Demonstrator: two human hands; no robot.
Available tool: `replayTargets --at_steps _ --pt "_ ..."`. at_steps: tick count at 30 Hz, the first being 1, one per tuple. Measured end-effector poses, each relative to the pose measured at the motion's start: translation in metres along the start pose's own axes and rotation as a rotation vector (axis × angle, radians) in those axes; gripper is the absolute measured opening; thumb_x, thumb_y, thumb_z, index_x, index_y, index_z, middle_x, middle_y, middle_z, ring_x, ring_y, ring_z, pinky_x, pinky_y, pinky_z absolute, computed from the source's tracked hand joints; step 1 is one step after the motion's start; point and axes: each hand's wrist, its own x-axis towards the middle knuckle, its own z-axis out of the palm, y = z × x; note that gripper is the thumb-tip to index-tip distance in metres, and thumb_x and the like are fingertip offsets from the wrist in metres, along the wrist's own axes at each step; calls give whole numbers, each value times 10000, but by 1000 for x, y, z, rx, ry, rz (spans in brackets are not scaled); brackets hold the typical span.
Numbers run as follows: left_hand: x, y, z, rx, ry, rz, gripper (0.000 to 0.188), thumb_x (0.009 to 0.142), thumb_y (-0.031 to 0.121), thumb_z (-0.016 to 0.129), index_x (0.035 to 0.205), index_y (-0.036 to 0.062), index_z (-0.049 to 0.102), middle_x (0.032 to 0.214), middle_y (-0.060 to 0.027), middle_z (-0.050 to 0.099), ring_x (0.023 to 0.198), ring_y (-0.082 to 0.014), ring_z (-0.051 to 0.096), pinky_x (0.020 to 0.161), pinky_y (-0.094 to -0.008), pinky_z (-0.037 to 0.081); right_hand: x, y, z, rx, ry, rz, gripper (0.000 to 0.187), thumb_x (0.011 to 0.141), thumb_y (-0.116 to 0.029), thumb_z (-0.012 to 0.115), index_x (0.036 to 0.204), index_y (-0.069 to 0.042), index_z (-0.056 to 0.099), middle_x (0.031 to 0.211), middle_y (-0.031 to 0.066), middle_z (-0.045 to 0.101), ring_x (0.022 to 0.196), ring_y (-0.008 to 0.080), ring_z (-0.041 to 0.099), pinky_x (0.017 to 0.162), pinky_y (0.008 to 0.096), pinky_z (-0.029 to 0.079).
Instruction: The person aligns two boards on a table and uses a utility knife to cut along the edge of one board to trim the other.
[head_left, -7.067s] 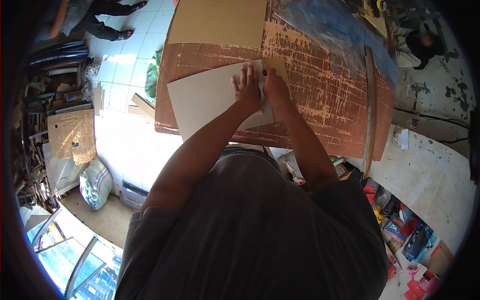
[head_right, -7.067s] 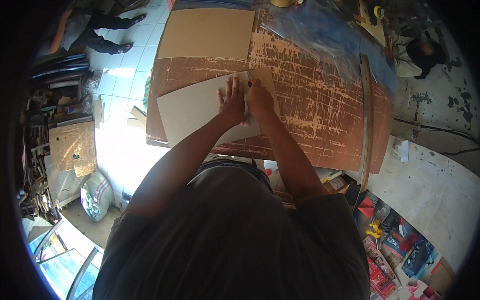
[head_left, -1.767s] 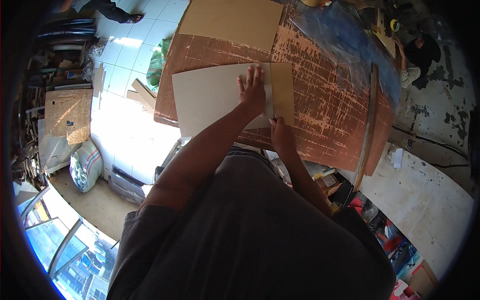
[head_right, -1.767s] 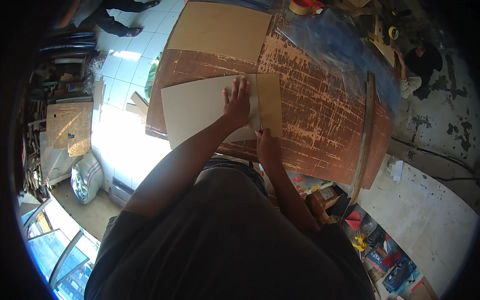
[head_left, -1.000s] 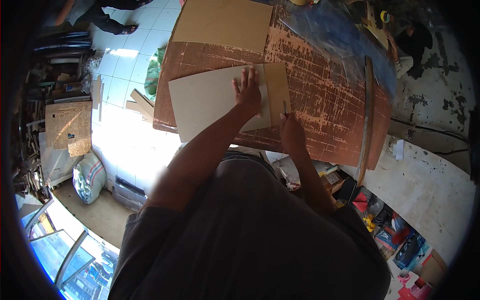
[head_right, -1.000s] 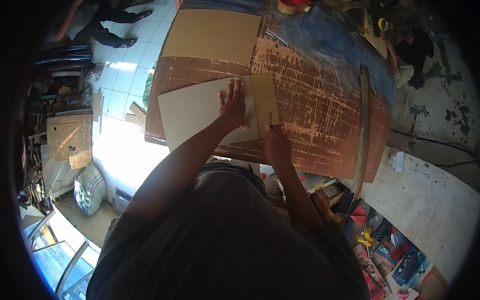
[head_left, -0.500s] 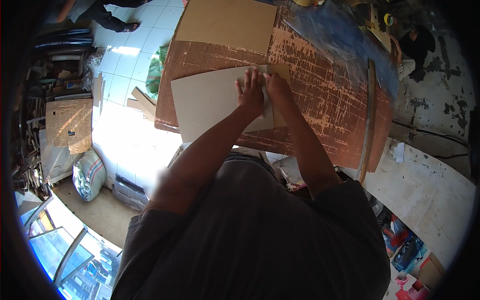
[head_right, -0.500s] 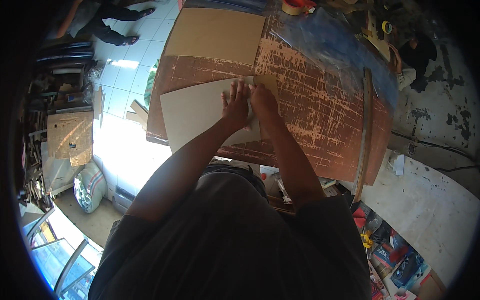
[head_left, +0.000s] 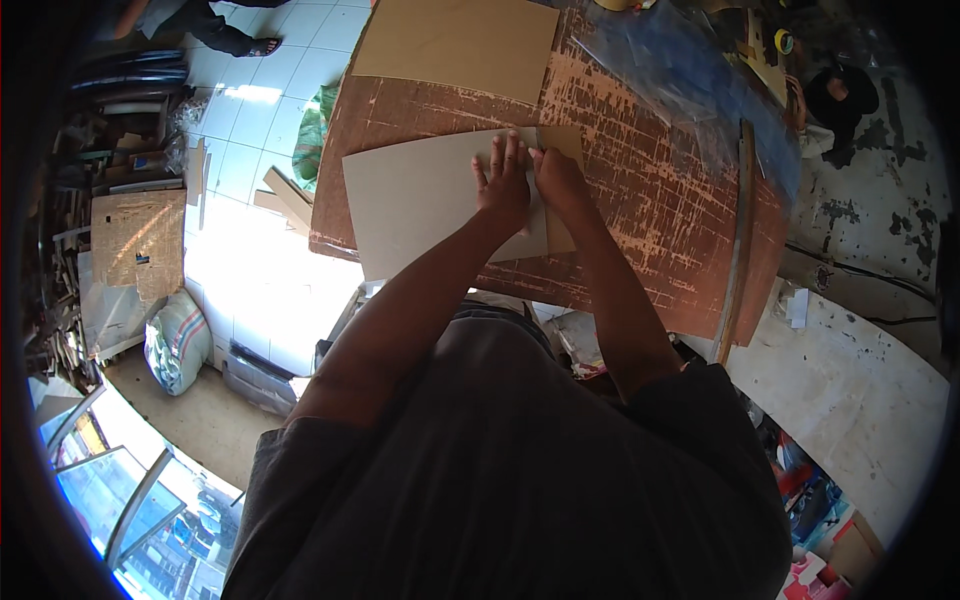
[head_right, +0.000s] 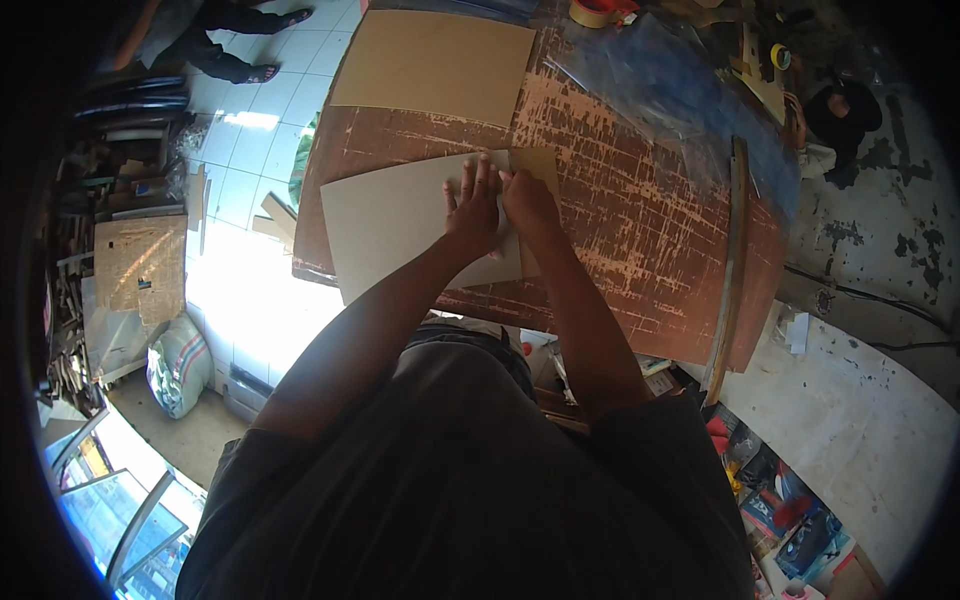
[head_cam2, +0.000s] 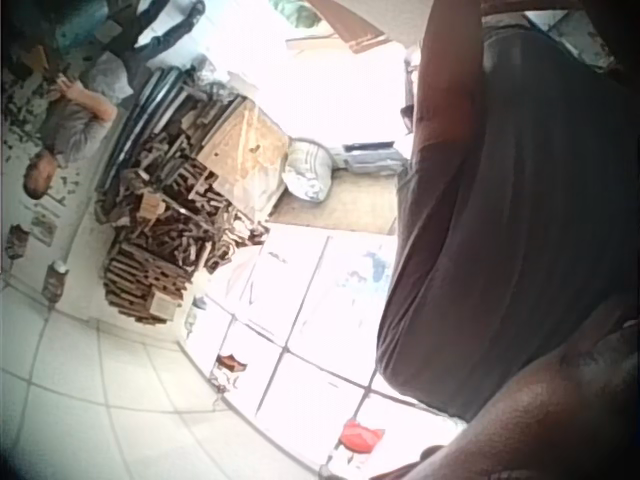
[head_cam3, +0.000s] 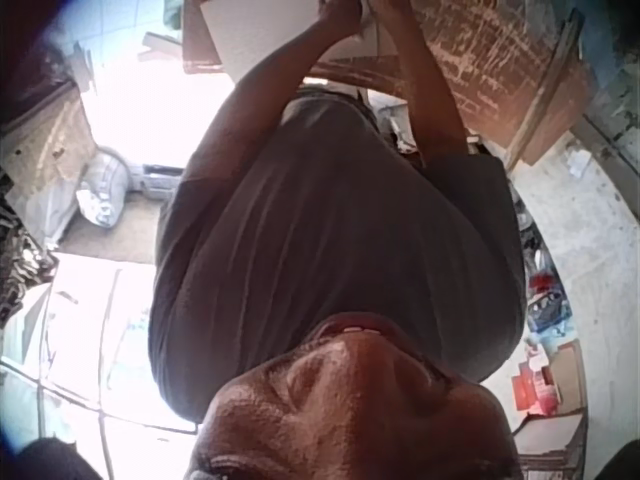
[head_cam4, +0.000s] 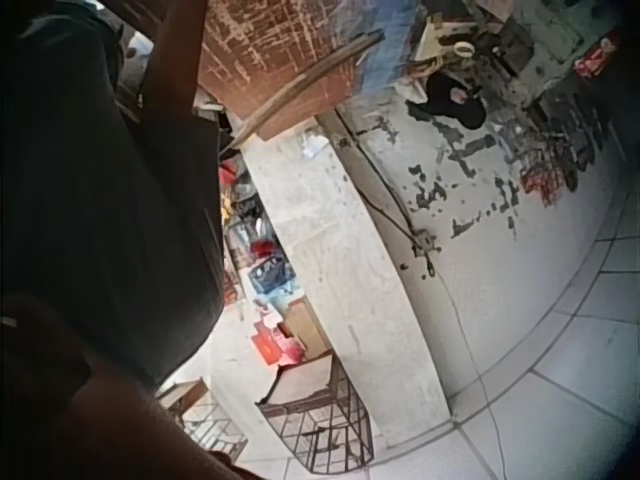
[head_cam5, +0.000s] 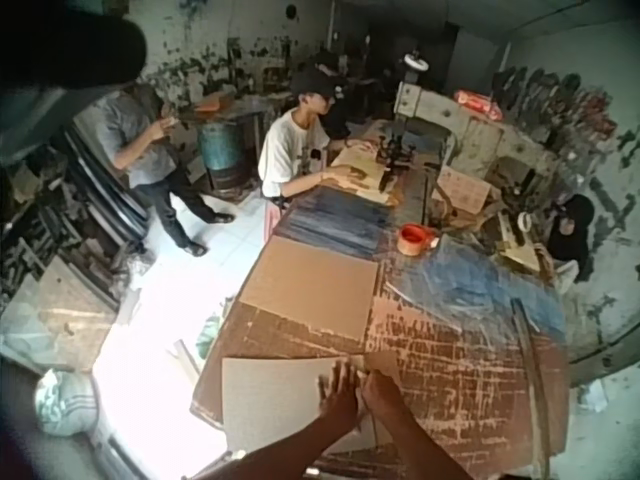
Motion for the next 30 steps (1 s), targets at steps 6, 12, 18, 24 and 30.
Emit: replayTargets --at_steps 6,12,18,24,30 --pt "-1 -2 1 -3 2 -18 1481 512 389 952 1562 22 -24 1637 -152 -141 1517 -350 -80 1183 -627 119 -54 -8 -14 23 -30 -58 419 1034 -340 435 1013 40 609 896 298 665 888 490 638 776 543 505" --pt "1 1 2 5 4 -16 1479 515 387 951 1561 18 -28 1639 -150 -134 1516 -360 -72 1183 -625 118 -103 13 3 7 -71 80 395 1034 -328 453 1014 46 578 860 300 656 868 492 636 758 547 500" --pt "-2 1 -1 13 -8 -14 1457 549 364 945 1560 21 -45 1638 -149 -139 1515 -362 -78 1186 -622 111 -158 37 24 24 -41 40 406 1037 -335 447 962 47 561 846 296 645 848 495 625 747 559 489" --pt "-1 3 -5 12 -42 -33 1465 549 360 949 1561 32 -59 1638 -142 -148 1516 -346 -89 1190 -613 113 -192 39 23 -1 -87 84 397 1039 -333 435 1014 42 560 863 288 650 859 485 628 748 564 482" --pt "-1 2 -4 6 -25 -20 1474 539 359 952 1560 29 -59 1638 -138 -149 1516 -345 -89 1191 -614 110 -200 46 29 -17 -120 121 390 1041 -355 415 1107 10 534 841 278 656 822 472 643 711 574 489"
